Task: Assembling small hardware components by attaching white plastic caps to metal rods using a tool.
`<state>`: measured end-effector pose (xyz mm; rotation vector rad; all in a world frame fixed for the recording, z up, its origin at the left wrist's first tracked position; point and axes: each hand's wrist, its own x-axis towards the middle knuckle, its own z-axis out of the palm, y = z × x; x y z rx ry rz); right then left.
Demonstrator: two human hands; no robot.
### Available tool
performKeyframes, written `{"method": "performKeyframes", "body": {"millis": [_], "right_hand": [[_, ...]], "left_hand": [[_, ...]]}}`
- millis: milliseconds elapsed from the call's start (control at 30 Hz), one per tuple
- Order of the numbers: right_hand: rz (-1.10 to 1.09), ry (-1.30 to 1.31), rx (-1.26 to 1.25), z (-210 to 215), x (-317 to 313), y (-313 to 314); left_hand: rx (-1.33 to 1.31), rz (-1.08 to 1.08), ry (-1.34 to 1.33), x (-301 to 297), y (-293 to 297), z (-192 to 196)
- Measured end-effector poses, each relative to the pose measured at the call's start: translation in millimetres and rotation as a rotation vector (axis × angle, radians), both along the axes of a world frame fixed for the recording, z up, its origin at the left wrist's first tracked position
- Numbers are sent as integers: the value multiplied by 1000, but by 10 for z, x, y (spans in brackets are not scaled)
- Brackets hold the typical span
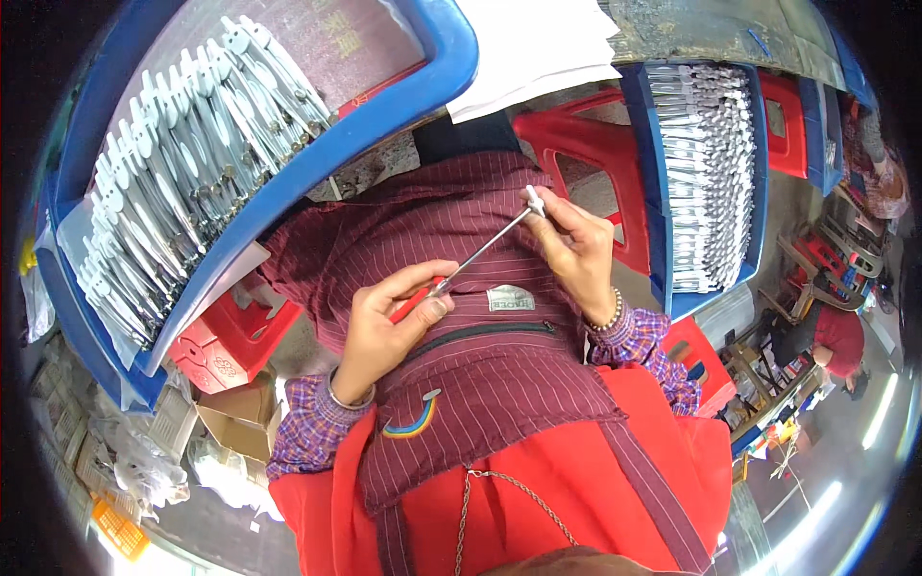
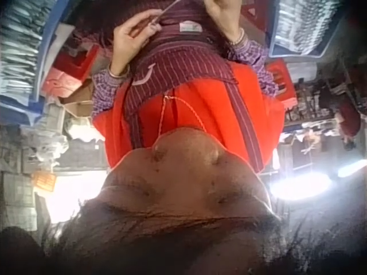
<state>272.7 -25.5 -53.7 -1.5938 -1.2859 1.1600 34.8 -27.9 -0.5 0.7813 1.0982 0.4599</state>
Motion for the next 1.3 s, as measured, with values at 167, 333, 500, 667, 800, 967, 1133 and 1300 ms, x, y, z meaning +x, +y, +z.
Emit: {"method": "performKeyframes", "body": {"millis": [167, 333, 500, 667, 800, 967, 1133, 1300], "right_hand": [[109, -327, 286, 96, -9, 19], [104, -322, 334, 83, -45, -94], [93, -330, 280, 54, -49, -120], [104, -361, 271, 43, -50, -105], [96, -357, 272, 42, -35, -129], [165, -347, 196, 71, -49, -22], [-52, 324, -176, 30, -33, 81], [-70, 615, -254, 113, -164, 96]], "left_hand": [[-649, 191, -401, -73, 88, 14], [-704, 124, -329, -133, 41, -21], [-460, 117, -136, -28, -24, 64], [-308, 64, -56, -20, -67, 34], [-225, 25, -37, 19, -70, 23], [-143, -19, 54, -35, -49, -30], [54, -17, 17, -82, -52, -167], [119, 58, -25, 126, 45, -269]]}}
